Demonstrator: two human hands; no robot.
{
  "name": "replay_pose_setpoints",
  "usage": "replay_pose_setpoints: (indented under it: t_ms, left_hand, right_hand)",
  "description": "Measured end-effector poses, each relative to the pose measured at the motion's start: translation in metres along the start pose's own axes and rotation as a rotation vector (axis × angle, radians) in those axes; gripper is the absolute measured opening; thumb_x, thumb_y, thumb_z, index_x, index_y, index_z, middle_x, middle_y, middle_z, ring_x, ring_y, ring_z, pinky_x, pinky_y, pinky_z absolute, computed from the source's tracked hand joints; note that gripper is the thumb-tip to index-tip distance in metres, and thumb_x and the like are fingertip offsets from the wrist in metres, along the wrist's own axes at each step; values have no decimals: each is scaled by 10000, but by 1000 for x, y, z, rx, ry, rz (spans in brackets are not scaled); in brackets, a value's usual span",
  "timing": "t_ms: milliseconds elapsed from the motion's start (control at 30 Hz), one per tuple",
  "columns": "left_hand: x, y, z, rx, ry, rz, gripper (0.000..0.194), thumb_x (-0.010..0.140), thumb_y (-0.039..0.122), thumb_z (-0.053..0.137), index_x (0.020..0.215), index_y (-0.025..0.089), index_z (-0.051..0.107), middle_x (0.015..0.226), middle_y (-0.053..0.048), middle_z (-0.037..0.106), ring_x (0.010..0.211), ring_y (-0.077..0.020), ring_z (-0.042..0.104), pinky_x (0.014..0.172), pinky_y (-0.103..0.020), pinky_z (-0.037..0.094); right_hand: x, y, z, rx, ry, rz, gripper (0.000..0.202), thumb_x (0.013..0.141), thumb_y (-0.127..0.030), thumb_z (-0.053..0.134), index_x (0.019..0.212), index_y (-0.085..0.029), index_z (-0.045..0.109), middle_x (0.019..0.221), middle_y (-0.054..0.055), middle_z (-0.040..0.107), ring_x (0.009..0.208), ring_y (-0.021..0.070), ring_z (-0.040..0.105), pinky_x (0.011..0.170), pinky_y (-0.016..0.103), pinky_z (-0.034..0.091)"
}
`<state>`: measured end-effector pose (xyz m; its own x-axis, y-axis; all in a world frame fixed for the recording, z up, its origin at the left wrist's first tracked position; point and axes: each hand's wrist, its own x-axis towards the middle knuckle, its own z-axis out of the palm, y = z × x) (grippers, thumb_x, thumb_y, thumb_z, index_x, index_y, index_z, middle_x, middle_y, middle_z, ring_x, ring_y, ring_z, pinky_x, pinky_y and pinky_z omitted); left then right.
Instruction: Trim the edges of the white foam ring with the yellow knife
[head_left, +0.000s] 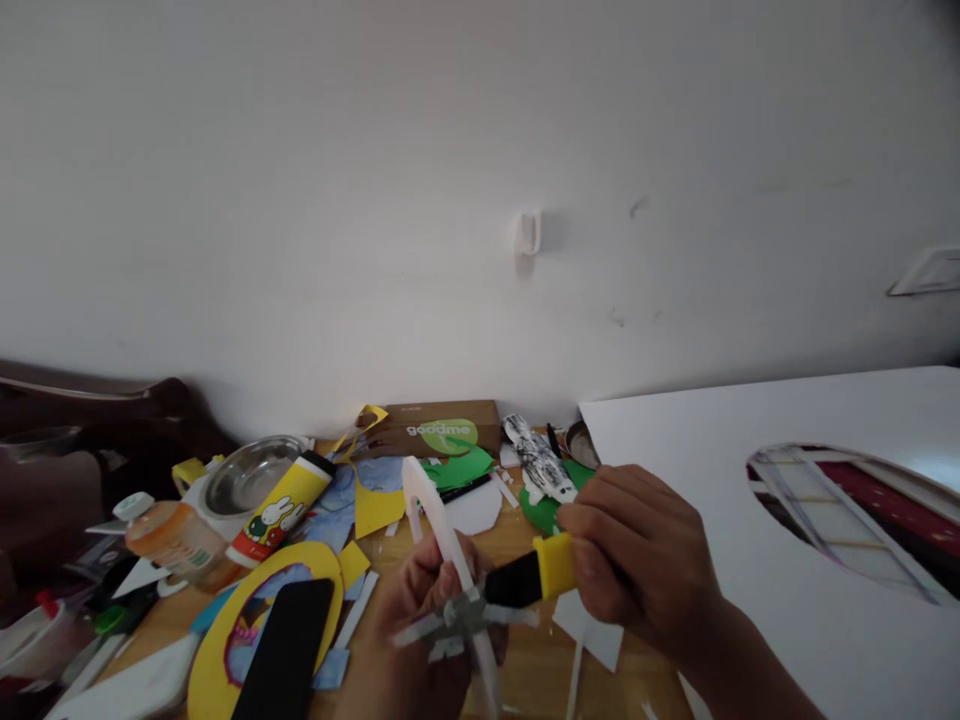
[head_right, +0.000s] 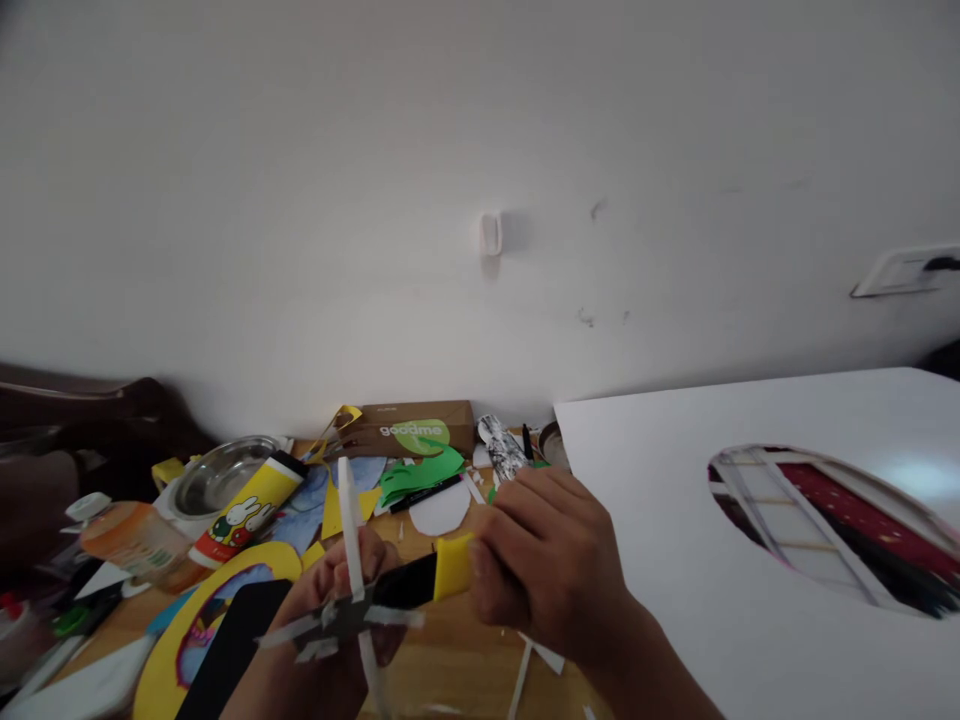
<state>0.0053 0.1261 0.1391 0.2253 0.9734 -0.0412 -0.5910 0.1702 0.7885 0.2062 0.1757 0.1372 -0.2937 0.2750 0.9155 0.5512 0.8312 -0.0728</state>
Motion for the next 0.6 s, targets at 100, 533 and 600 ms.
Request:
replay_pose_setpoints:
  t_ms: [100,533,600]
  left_hand:
    - [-3,-1,-4,-1,-63,-14,271,779,376,833,838,166,673,630,17,548,562,-99,497,540,-213,366]
    - [-9,13,3,-6,33,-18,261,784,361,827,867,158,685,772,-17,602,616,-94,532,587,-216,420]
    - [-7,13,-2,0,55,23,249,784,354,825,852,158,688,752,-13,608,613,-100,541,583,-216,427]
  right_hand:
    - [-2,11,-5,-19,-12,31,145,888,-78,494,817,-171,580,677,31,558,643,154,452,611,323,331]
    - [-1,9,-5,98,2,9,144,881,-100,486,792,-179,568,659,15,526,626,149,451,602,314,344]
    - [-4,12,-5,163,55,107,195,941,-153,450,802,-183,584,673,14,540,617,144,470,587,302,358]
